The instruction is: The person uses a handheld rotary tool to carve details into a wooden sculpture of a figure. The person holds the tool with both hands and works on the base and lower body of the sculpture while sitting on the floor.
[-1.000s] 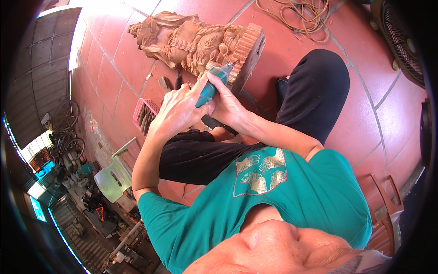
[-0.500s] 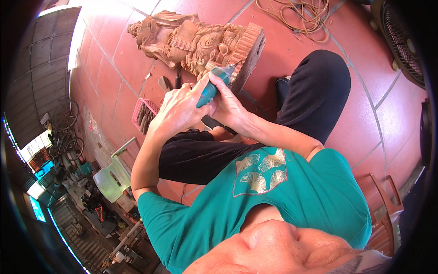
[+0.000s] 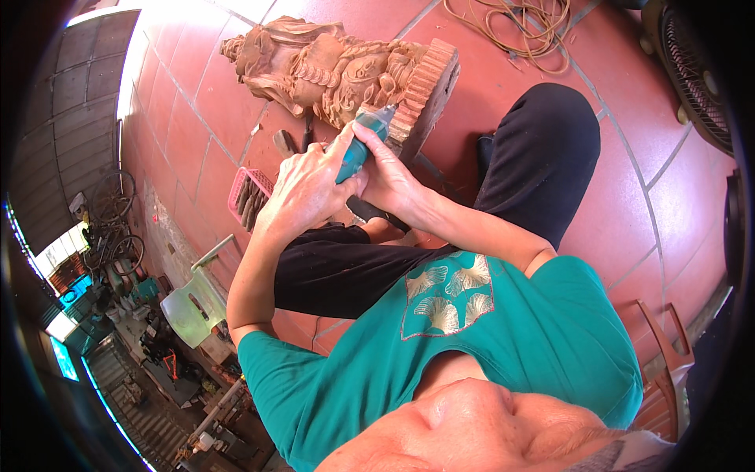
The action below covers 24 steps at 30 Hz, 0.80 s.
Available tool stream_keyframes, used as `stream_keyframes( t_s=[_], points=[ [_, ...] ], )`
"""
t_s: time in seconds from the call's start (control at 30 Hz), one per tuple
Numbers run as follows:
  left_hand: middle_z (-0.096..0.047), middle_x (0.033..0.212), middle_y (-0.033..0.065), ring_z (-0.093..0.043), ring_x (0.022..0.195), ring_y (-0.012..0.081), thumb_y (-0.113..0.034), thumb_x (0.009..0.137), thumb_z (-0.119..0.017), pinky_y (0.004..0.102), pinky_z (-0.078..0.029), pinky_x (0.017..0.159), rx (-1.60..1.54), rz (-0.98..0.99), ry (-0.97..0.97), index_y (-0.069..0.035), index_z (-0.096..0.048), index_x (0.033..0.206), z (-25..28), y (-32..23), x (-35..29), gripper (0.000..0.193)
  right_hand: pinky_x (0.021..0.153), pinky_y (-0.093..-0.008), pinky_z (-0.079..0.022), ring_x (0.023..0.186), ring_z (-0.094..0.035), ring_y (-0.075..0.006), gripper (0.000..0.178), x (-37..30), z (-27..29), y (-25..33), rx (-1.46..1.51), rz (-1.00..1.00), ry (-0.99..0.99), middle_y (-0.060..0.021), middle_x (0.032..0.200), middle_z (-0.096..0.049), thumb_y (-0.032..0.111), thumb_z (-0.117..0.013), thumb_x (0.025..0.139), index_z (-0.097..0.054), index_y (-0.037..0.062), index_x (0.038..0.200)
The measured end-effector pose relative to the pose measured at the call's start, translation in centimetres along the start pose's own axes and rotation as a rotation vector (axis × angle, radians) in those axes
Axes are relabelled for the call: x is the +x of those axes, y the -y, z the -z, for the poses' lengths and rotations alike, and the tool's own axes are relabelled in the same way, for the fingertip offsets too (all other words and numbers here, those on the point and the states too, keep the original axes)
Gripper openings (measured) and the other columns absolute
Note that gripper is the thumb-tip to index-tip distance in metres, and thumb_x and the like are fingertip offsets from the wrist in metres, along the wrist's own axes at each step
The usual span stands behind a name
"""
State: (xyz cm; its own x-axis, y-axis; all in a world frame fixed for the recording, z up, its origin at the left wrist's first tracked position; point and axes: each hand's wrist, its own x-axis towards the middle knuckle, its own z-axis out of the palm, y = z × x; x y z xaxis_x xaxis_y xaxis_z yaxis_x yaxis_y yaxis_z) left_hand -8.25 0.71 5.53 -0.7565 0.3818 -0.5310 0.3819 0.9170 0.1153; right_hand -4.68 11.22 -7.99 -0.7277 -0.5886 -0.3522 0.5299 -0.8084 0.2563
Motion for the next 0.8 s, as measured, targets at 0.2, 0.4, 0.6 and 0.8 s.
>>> stream_keyframes(
  t_s=[0.2, 0.4, 0.6, 0.8],
  points=[
    [-0.066, 0.101, 0.0255, -0.066, 0.092, 0.0435, -0.027, 0.083, -0.072, 0.0508, -0.05, 0.081, -0.015, -0.067, -0.037, -0.012, -0.039, 0.153, 0.1, -0.2, -0.2, 0.079, 0.081, -0.034, -0.058, 0.094, -0.07, -0.0162, 0.031, -0.4, -0.2, -0.2, 0.022, 0.024, -0.028, -0.0014, 0.105, -0.069, 0.039, -0.074, 0.094, -0.061, 0.0163, 0.112],
    [-0.066, 0.103, 0.025, -0.066, 0.094, 0.043, -0.028, 0.083, -0.072, 0.0515, -0.05, 0.083, -0.05, -0.038, 0.049, -0.012, -0.039, 0.153, 0.6, -0.8, 0.2, 0.079, 0.084, -0.0354, -0.059, 0.096, -0.07, -0.0169, 0.035, -1.0, 0.0, -0.1, 0.034, 0.05, -0.025, -0.002, 0.106, -0.068, 0.04, -0.074, 0.094, -0.059, 0.0156, 0.114],
    [-0.066, 0.104, 0.0235, -0.066, 0.095, 0.0434, -0.028, 0.083, -0.072, 0.0516, -0.049, 0.084, -0.036, -0.079, 0.031, -0.013, -0.04, 0.153, 0.2, -0.5, 0.2, 0.079, 0.086, -0.0376, -0.059, 0.099, -0.069, -0.0175, 0.038, -1.7, -0.2, 0.0, 0.03, 0.052, -0.029, -0.003, 0.109, -0.067, 0.041, -0.074, 0.093, -0.057, 0.0154, 0.116],
    [-0.066, 0.102, 0.0236, -0.066, 0.095, 0.0432, -0.027, 0.083, -0.071, 0.052, -0.049, 0.084, -0.033, -0.073, 0.02, -0.013, -0.04, 0.153, 0.1, -0.6, 0.2, 0.078, 0.086, -0.0375, -0.058, 0.098, -0.069, -0.0174, 0.037, -1.5, -0.1, 0.0, 0.023, 0.05, -0.045, -0.0023, 0.107, -0.067, 0.04, -0.075, 0.093, -0.058, 0.0156, 0.115]
  ],
)
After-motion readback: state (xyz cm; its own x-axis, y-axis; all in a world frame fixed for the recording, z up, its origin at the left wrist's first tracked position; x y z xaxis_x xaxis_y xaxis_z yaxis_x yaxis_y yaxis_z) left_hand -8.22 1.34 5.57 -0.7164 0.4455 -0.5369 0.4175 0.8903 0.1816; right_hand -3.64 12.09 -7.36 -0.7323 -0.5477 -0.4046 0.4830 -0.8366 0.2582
